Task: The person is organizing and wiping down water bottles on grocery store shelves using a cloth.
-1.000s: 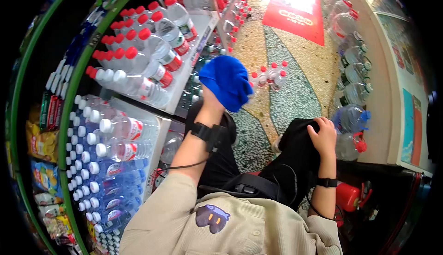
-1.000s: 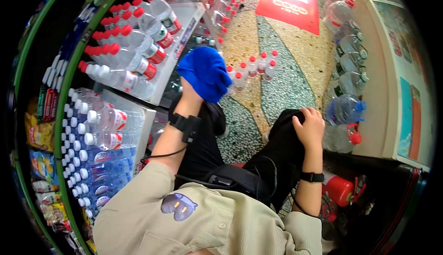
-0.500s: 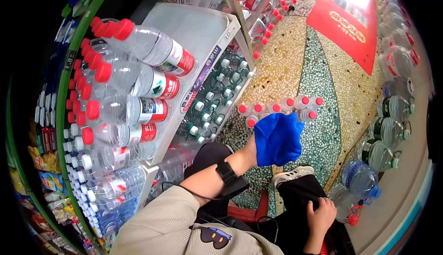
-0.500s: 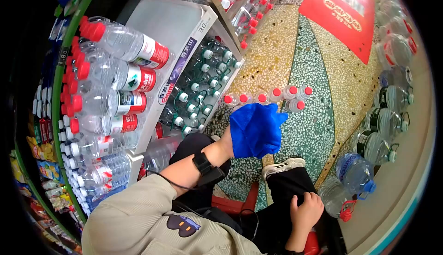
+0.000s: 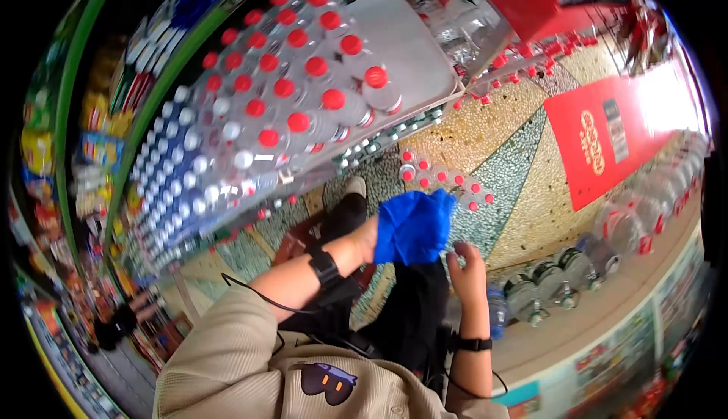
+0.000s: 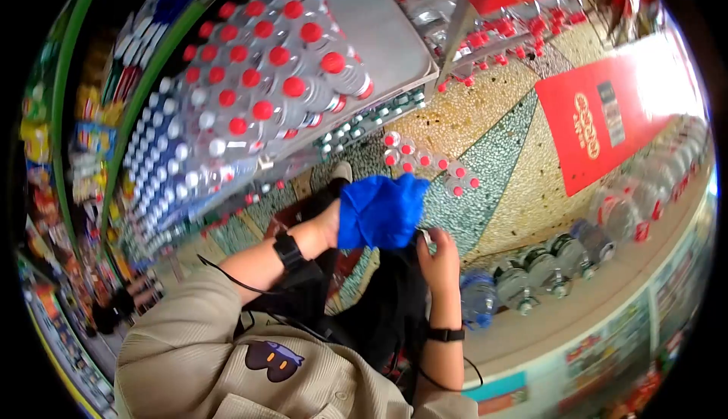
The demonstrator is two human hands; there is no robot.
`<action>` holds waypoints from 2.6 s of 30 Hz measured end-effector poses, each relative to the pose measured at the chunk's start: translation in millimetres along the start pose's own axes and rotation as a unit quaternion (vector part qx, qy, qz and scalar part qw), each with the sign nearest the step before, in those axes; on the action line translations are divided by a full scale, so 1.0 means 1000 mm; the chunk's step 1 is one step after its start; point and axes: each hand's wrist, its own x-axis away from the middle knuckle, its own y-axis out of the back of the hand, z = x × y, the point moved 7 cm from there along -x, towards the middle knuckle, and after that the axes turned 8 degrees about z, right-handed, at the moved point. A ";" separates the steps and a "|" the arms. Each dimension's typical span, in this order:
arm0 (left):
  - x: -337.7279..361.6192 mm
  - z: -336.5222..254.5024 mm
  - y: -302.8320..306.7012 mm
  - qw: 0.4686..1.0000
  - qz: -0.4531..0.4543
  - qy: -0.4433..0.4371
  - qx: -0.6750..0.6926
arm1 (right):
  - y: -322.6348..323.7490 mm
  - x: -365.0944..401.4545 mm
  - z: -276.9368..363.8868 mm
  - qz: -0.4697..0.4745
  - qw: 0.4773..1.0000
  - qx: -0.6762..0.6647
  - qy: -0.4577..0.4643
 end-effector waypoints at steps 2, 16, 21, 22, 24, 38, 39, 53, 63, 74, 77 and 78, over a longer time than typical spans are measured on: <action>0.020 -0.003 -0.022 0.996 -0.035 -0.068 0.055 | 0.032 -0.023 0.045 0.029 0.998 0.025 0.043; 0.065 -0.013 -0.005 0.918 0.031 -0.332 0.216 | 0.021 -0.111 0.149 0.365 0.866 0.316 0.129; 0.073 -0.022 -0.022 0.895 -0.018 -0.400 0.200 | 0.017 -0.144 0.160 0.413 0.828 0.364 0.108; 0.070 -0.021 -0.020 0.884 0.002 -0.424 0.199 | 0.017 -0.151 0.157 0.415 0.829 0.357 0.115; 0.068 -0.010 -0.010 0.858 -0.009 -0.463 0.221 | 0.021 -0.160 0.150 0.426 0.820 0.363 0.119; -0.021 0.111 -0.058 0.580 -0.067 -0.766 0.270 | 0.068 -0.214 0.072 0.606 0.670 0.362 0.228; -0.027 0.122 -0.056 0.560 -0.097 -0.778 0.269 | 0.071 -0.218 0.065 0.608 0.682 0.337 0.228; -0.112 0.206 0.136 0.480 -0.091 -0.792 0.366 | -0.078 -0.283 -0.230 0.482 0.723 0.462 0.178; -0.099 0.225 0.176 0.455 -0.089 -0.815 0.347 | -0.114 -0.274 -0.276 0.420 0.698 0.565 0.133; -0.078 0.159 0.036 0.580 -0.038 -0.744 0.330 | 0.136 -0.162 0.093 0.503 0.825 0.209 0.151; -0.082 0.113 -0.023 0.631 -0.057 -0.723 0.275 | 0.170 -0.124 0.160 0.548 0.800 0.153 0.193; -0.086 0.115 -0.037 0.655 -0.021 -0.699 0.285 | 0.173 -0.113 0.180 0.550 0.780 0.119 0.273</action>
